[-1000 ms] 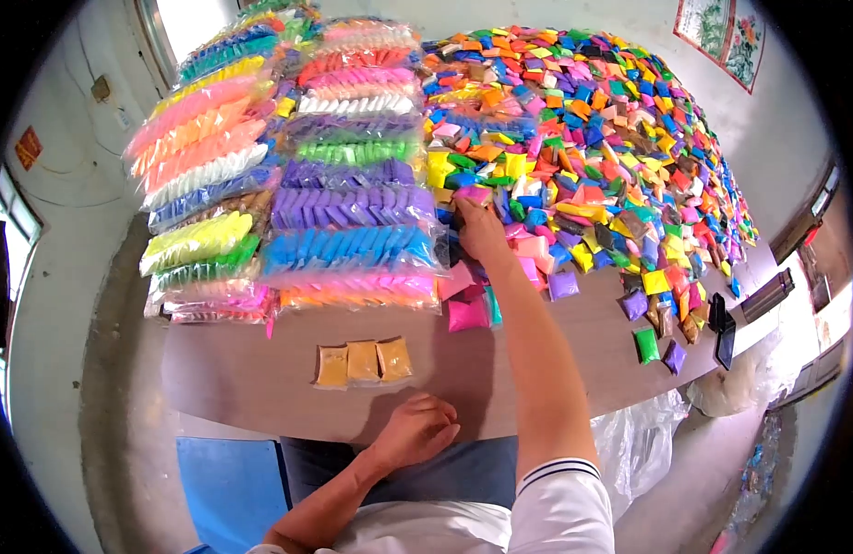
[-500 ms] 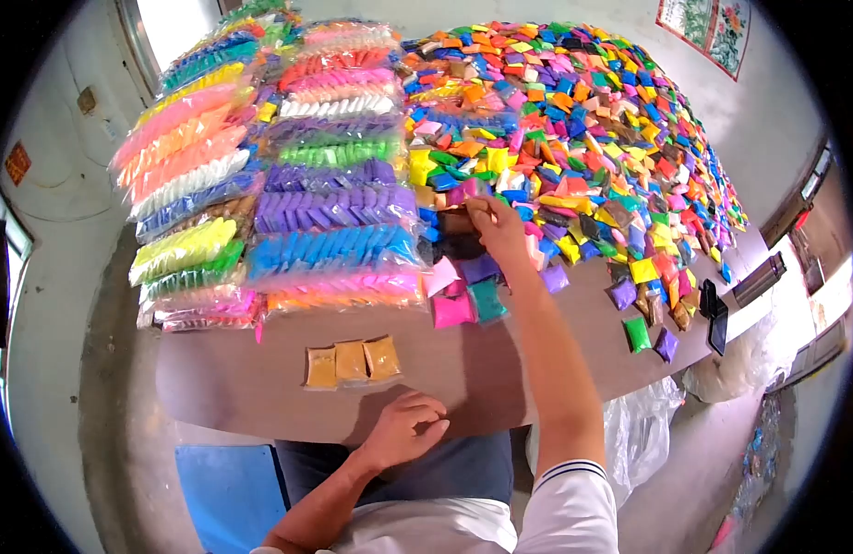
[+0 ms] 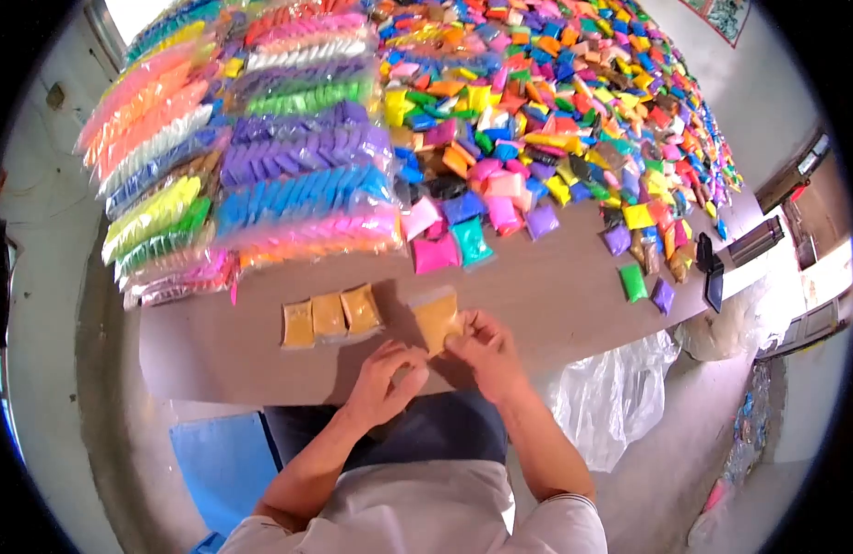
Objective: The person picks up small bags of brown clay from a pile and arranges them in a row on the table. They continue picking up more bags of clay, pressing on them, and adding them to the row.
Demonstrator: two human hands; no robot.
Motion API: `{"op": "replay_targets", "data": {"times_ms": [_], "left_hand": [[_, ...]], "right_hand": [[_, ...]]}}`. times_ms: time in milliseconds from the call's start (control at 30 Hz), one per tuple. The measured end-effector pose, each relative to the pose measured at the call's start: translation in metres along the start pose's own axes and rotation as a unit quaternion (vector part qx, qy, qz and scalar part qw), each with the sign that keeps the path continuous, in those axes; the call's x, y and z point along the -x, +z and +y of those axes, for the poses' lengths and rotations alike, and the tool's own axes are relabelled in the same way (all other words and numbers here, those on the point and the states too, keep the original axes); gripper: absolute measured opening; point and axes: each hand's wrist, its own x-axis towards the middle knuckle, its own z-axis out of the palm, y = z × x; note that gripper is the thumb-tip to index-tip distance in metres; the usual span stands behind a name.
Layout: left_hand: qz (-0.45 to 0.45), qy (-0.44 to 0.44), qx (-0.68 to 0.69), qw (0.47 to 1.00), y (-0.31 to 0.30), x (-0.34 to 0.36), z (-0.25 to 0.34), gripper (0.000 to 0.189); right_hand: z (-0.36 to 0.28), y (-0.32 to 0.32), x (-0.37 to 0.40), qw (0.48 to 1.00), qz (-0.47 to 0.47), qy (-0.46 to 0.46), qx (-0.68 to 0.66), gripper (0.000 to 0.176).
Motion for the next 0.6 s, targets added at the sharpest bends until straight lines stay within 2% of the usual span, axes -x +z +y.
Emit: {"op": "replay_targets", "data": {"times_ms": [133, 200, 300, 367, 533, 600], "left_hand": [[0.028, 0.006, 0.012, 1.0, -0.001, -0.001, 0.004, 0.034], [-0.019, -0.043, 0.017, 0.999, -0.003, 0.002, 0.002, 0.037], [-0.006, -0.053, 0.034, 0.998, 0.001, 0.003, -0.002, 0.037], [-0.007, -0.041, 0.014, 0.999, 0.0, 0.002, -0.001, 0.036], [-0.029, -0.029, -0.017, 0.999, -0.004, 0.002, 0.001, 0.035], [-0.074, -0.043, -0.063, 0.994, -0.006, 0.001, -0.002, 0.036]], "right_hand": [[0.03, 0.014, 0.027, 0.996, -0.073, -0.013, 0.043, 0.016], [0.028, 0.015, 0.028, 0.994, -0.078, -0.023, 0.073, 0.015], [0.012, 0.011, 0.022, 0.995, -0.067, 0.026, 0.074, 0.019], [-0.004, 0.017, 0.017, 0.987, -0.055, 0.123, 0.088, 0.022], [-0.006, 0.013, 0.005, 0.971, -0.145, 0.091, 0.165, 0.027], [-0.001, 0.011, 0.003, 0.964, -0.167, 0.078, 0.192, 0.028]]}}
